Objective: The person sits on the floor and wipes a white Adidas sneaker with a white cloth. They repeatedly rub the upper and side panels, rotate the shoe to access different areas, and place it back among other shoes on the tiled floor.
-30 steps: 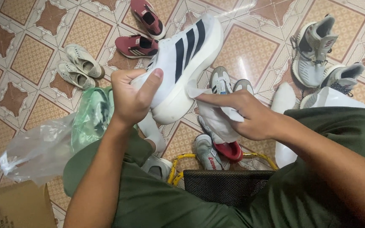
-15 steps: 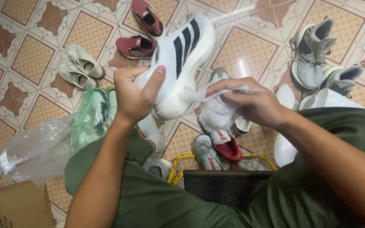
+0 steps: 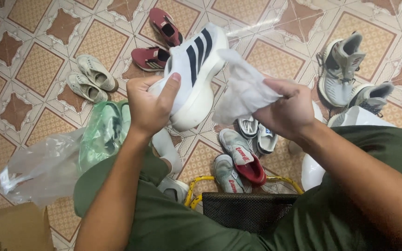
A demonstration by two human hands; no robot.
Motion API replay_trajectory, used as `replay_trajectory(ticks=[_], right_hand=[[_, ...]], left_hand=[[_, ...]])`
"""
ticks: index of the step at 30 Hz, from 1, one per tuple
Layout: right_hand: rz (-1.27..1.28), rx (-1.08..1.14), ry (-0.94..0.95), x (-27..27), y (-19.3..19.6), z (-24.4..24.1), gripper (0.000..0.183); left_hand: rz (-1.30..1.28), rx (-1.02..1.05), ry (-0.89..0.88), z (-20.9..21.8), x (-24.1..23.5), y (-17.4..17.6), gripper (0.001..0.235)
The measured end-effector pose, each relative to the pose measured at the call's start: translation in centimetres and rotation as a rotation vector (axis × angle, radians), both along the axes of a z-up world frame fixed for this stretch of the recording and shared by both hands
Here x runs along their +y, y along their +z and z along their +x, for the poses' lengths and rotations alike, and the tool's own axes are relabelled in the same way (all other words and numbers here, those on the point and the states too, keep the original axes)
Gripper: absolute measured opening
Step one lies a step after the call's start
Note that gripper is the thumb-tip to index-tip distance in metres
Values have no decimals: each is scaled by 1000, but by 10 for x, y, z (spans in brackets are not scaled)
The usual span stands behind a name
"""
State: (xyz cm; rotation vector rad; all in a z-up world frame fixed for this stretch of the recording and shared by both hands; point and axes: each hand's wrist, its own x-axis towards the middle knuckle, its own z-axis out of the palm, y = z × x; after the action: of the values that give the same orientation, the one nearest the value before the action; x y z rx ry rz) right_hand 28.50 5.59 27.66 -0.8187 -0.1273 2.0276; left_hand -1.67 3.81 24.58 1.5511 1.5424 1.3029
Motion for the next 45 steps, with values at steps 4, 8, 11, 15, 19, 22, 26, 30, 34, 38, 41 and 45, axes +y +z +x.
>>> replay_trajectory(ticks=[4, 8, 11, 15, 19, 22, 26, 30, 34, 38, 41, 45], right_hand=[[-80, 107, -103, 14, -3, -3, 65], [-67, 196, -165, 23, -22, 1, 67], [-9, 238, -130, 29, -36, 6, 71], [128, 184, -7, 49, -76, 19, 79], [133, 121, 5, 47, -88, 12, 67], [140, -54, 112, 43, -95, 18, 56], [173, -237, 221, 47, -103, 20, 62], [160, -354, 253, 50, -106, 24, 72], [86, -356, 259, 42, -113, 18, 66], [131, -427, 285, 45, -135, 19, 66], [285, -585, 292, 22, -76, 2, 53], [597, -802, 370, 13, -94, -5, 43]], left_hand=[[-5, -2, 22, -1, 0, -1, 70], [-9, -4, 33, -1, 2, 1, 70], [-5, 0, 37, -2, 3, -1, 71], [-3, -7, 31, -3, 3, -1, 70], [-8, -1, 18, -5, 3, 0, 70], [-13, -11, 15, -4, 1, -1, 70], [-21, 1, 27, -2, 2, -2, 69], [-22, -6, 29, -2, 4, -6, 68], [-29, -11, 33, 2, 3, -7, 68], [-71, 7, 29, 8, 0, -7, 62], [-93, 15, 9, 16, -2, -5, 59], [-132, 40, -23, 24, -6, 1, 60]])
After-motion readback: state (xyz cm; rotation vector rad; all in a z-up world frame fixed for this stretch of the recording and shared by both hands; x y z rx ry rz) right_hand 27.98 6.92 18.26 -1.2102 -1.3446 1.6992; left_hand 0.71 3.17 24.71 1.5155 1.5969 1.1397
